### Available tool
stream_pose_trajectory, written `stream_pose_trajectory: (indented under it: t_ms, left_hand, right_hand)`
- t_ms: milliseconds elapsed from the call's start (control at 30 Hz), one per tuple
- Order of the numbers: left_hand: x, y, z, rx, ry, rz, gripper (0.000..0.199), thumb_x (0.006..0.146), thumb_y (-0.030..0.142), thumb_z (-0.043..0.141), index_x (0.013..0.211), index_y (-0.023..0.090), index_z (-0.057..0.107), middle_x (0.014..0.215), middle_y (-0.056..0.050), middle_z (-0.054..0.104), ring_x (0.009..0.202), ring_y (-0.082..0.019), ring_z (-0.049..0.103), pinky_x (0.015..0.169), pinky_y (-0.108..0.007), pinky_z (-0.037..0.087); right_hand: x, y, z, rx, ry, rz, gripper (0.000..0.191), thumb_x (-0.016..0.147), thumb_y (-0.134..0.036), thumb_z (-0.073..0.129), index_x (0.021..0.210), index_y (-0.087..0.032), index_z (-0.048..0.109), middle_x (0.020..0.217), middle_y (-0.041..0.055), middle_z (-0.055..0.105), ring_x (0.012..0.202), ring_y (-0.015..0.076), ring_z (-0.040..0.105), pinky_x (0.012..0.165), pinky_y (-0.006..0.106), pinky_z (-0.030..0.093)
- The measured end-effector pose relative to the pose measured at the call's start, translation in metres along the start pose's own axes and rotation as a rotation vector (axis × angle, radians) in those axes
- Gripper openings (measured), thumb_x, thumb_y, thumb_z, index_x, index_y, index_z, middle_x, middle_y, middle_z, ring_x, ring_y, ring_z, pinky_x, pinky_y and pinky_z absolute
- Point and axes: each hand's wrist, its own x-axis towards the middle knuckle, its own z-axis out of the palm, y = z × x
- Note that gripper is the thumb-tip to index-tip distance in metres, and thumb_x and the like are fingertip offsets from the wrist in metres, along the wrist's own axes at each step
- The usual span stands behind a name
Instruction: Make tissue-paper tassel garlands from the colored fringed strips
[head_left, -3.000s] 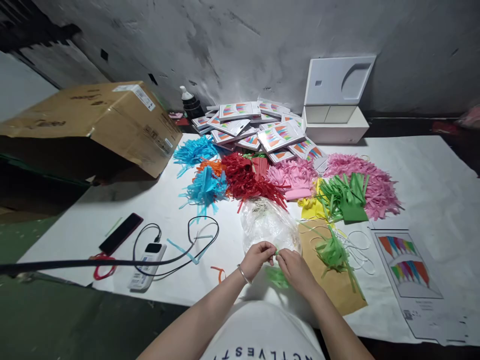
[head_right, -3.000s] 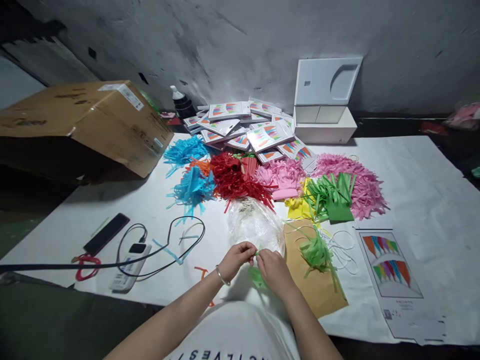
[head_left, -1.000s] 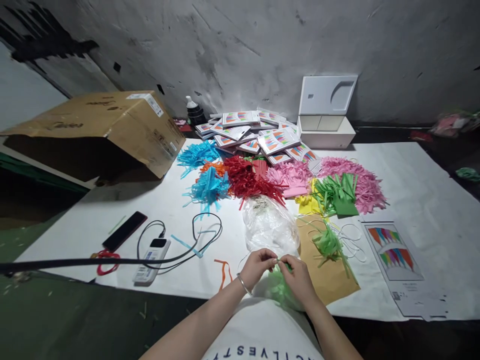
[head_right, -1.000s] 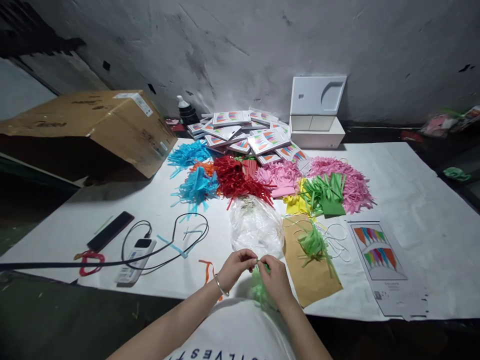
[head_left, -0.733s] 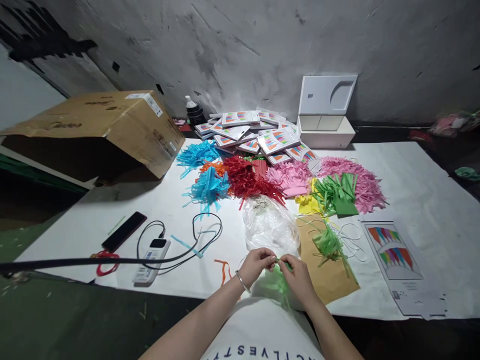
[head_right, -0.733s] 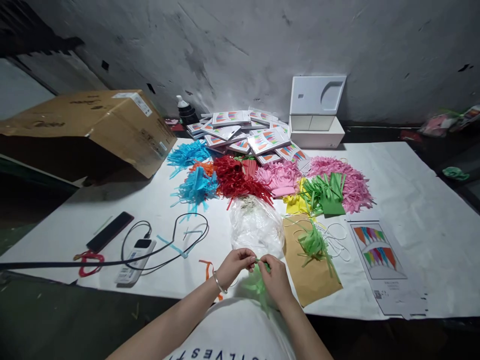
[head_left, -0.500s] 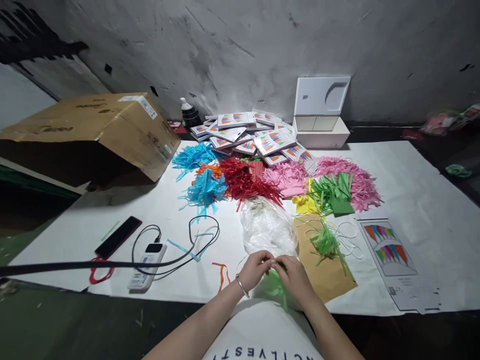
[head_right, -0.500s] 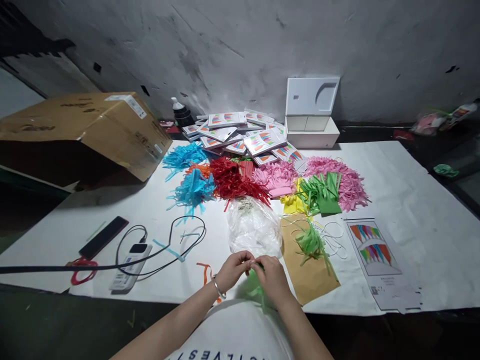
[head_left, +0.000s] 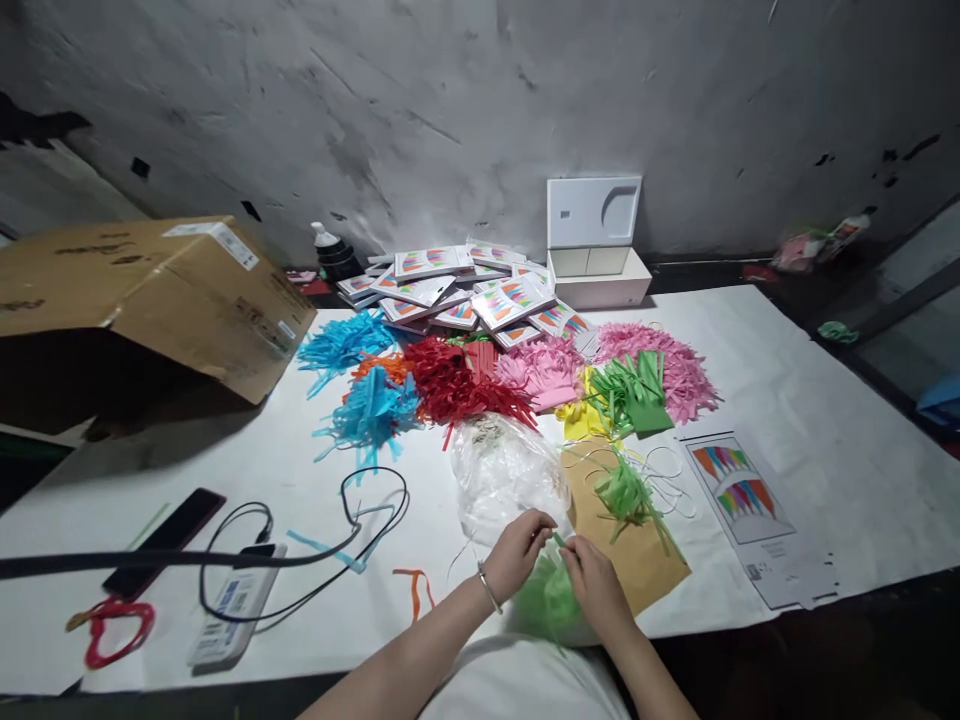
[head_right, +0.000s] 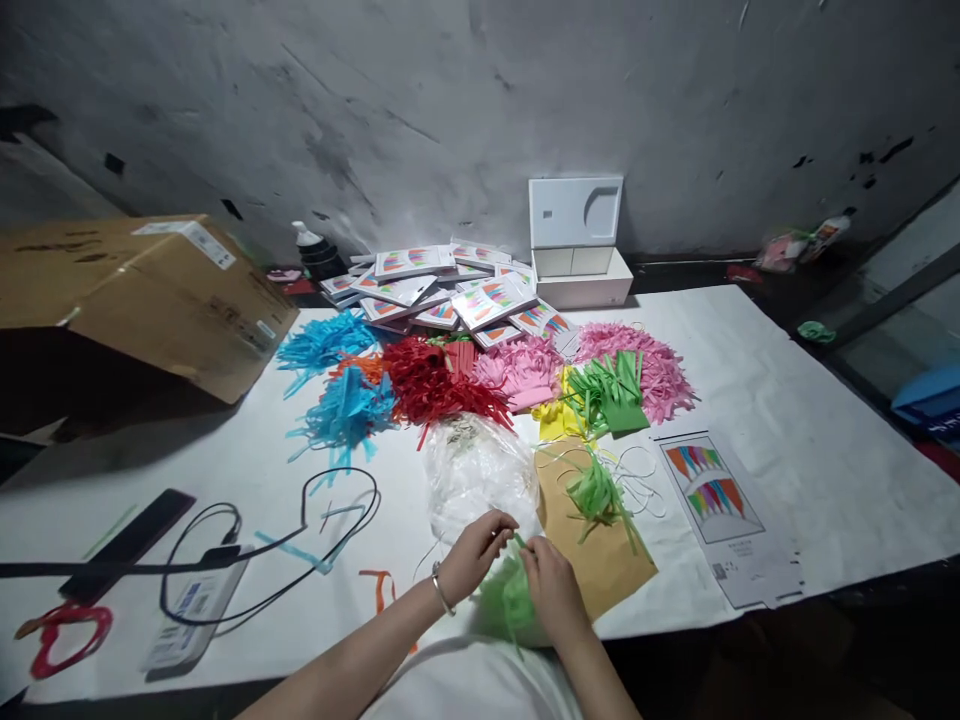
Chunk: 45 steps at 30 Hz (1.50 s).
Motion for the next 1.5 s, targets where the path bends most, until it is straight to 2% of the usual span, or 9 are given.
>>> stream_pose_trajectory:
  t_ms: [267,467,633,800,933,1067,1133,1233,1500]
  left_hand:
    - [0.125,-0.006,0.017,-0.140,0.194,-0.216,0.018,0.082,0.022,0.052,0.093,0.018,0.066,0.088,-0.006,0.066,0.078,-0.018,0.061,0.072,-0.029,0.049]
    - [0.214,-0.023,0.027,-0.158,0.376,-0.375,0.026,0.067,0.006,0.064,0.092,0.013,0.060,0.096,-0.012,0.065,0.098,-0.024,0.059,0.088,-0.035,0.041]
    - [0.243,-0.029,0.038,-0.313,0.410,-0.502,0.038,0.059,-0.001,0.066,0.092,0.014,0.056,0.072,-0.003,0.063,0.077,-0.022,0.063,0.073,-0.032,0.047]
    - [0.247,-0.019,0.028,-0.562,0.343,-0.532,0.022,0.072,0.013,0.062,0.093,0.013,0.056,0.064,-0.001,0.060,0.052,-0.013,0.058,0.052,-0.024,0.047]
    - [0.230,0.000,0.003,-0.660,0.374,-0.478,0.041,0.076,0.021,0.063,0.114,0.018,0.050,0.076,-0.001,0.061,0.059,-0.012,0.060,0.059,-0.026,0.051]
    - [0.204,0.037,-0.021,-0.270,0.416,-0.037,0.056,0.076,0.029,0.066,0.128,0.024,0.045,0.118,-0.011,0.056,0.111,-0.023,0.053,0.095,-0.041,0.042]
    - [0.193,0.057,-0.030,-0.021,0.231,0.189,0.045,0.080,0.031,0.063,0.123,0.026,0.053,0.131,-0.011,0.050,0.123,-0.026,0.043,0.103,-0.044,0.033]
    - [0.182,0.079,-0.038,0.086,-0.002,0.312,0.034,0.083,0.034,0.059,0.115,0.022,0.061,0.120,-0.011,0.060,0.113,-0.025,0.052,0.099,-0.039,0.038]
    - [0.131,0.073,-0.037,-0.402,0.242,-0.161,0.037,0.084,0.049,0.052,0.091,0.016,0.067,0.078,-0.004,0.069,0.071,-0.020,0.061,0.065,-0.027,0.048]
  right_hand:
    - [0.053,0.080,-0.055,-0.294,0.356,0.136,0.035,0.091,-0.041,0.042,0.104,-0.014,0.059,0.105,0.0171,0.060,0.098,0.0300,0.056,0.082,0.044,0.044]
    - [0.099,0.075,-0.025,-0.236,0.293,-0.061,0.024,0.089,-0.020,0.044,0.108,-0.019,0.059,0.102,0.0101,0.062,0.099,0.0233,0.057,0.085,0.036,0.047]
    - [0.152,0.078,-0.013,-0.188,0.297,-0.093,0.025,0.086,-0.015,0.047,0.109,-0.018,0.058,0.103,0.0098,0.062,0.100,0.0230,0.057,0.086,0.036,0.047]
    - [0.189,0.085,-0.027,-0.207,0.377,-0.171,0.023,0.088,-0.015,0.048,0.108,-0.018,0.059,0.102,0.0085,0.064,0.099,0.0232,0.057,0.098,0.048,0.036]
    - [0.206,0.075,-0.051,-0.134,0.473,-0.287,0.021,0.091,-0.012,0.041,0.095,-0.018,0.060,0.090,0.0056,0.065,0.091,0.0191,0.058,0.099,0.049,0.034]
    - [0.213,0.058,-0.086,-0.070,0.466,-0.402,0.022,0.090,-0.010,0.039,0.096,-0.019,0.058,0.088,0.0055,0.064,0.088,0.0185,0.057,0.096,0.046,0.039]
    - [0.215,0.048,-0.103,-0.038,0.422,-0.447,0.024,0.089,-0.009,0.039,0.097,-0.020,0.059,0.085,0.0041,0.064,0.086,0.0181,0.057,0.094,0.045,0.041]
    - [0.213,0.031,-0.120,0.020,0.362,-0.495,0.026,0.088,-0.008,0.039,0.098,-0.021,0.059,0.086,0.0029,0.065,0.086,0.0178,0.058,0.094,0.044,0.041]
    - [0.168,-0.006,-0.093,0.092,0.656,-0.335,0.021,0.090,-0.015,0.048,0.107,-0.020,0.059,0.100,0.0095,0.063,0.101,0.0224,0.056,0.092,0.045,0.043]
